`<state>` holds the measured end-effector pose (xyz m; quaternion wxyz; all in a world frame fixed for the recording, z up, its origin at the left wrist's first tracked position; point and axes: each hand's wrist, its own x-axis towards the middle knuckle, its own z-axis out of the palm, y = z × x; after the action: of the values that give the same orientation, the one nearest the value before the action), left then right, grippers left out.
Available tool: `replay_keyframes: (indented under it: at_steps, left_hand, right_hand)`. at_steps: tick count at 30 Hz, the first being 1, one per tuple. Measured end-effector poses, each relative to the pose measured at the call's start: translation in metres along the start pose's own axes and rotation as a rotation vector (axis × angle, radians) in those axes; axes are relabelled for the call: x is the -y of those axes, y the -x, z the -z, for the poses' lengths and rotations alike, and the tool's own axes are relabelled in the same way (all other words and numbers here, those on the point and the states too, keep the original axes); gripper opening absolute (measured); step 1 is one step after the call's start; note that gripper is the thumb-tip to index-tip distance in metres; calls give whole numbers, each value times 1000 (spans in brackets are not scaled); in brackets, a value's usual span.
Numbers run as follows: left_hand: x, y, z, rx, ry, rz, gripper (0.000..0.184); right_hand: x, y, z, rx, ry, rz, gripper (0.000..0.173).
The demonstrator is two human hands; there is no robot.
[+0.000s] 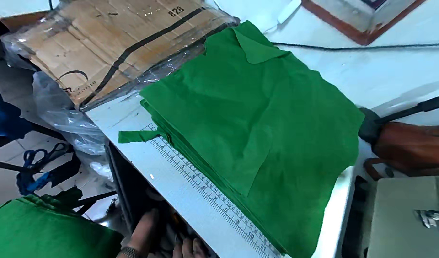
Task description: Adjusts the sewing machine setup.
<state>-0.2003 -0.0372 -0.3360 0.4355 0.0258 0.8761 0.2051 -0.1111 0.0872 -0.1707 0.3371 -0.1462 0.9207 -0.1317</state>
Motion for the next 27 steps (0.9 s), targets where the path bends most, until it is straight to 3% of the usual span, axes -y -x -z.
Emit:
replay_keyframes:
  at_steps: [4, 8, 11, 18, 21, 25, 27]
  left_hand:
    - [-30, -17, 14, -35, 67, 16, 42]
    - [-61, -19, 47, 95, 167, 78, 41]
    - [-82, -14, 63, 247, -24, 129, 42]
    - [-72, -1, 50, 253, -155, 41, 40]
    - [-57, -4, 40, 180, 6, -20, 38]
    - [-93, 29, 57, 226, -206, 39, 45]
    - [-88, 20, 50, 250, -207, 24, 47]
  right_hand:
    - [-1, 1, 6, 69, -34, 0, 36]
    - [-1, 1, 8, 41, -31, -26, 34]
    - [-1, 2, 11, 75, -50, -39, 35]
    - [-4, 5, 16, 135, -121, -31, 40]
    - [-4, 4, 13, 132, -97, -7, 39]
    - [-4, 2, 15, 164, -80, -20, 40]
    - [-3, 2, 17, 169, -100, -31, 40]
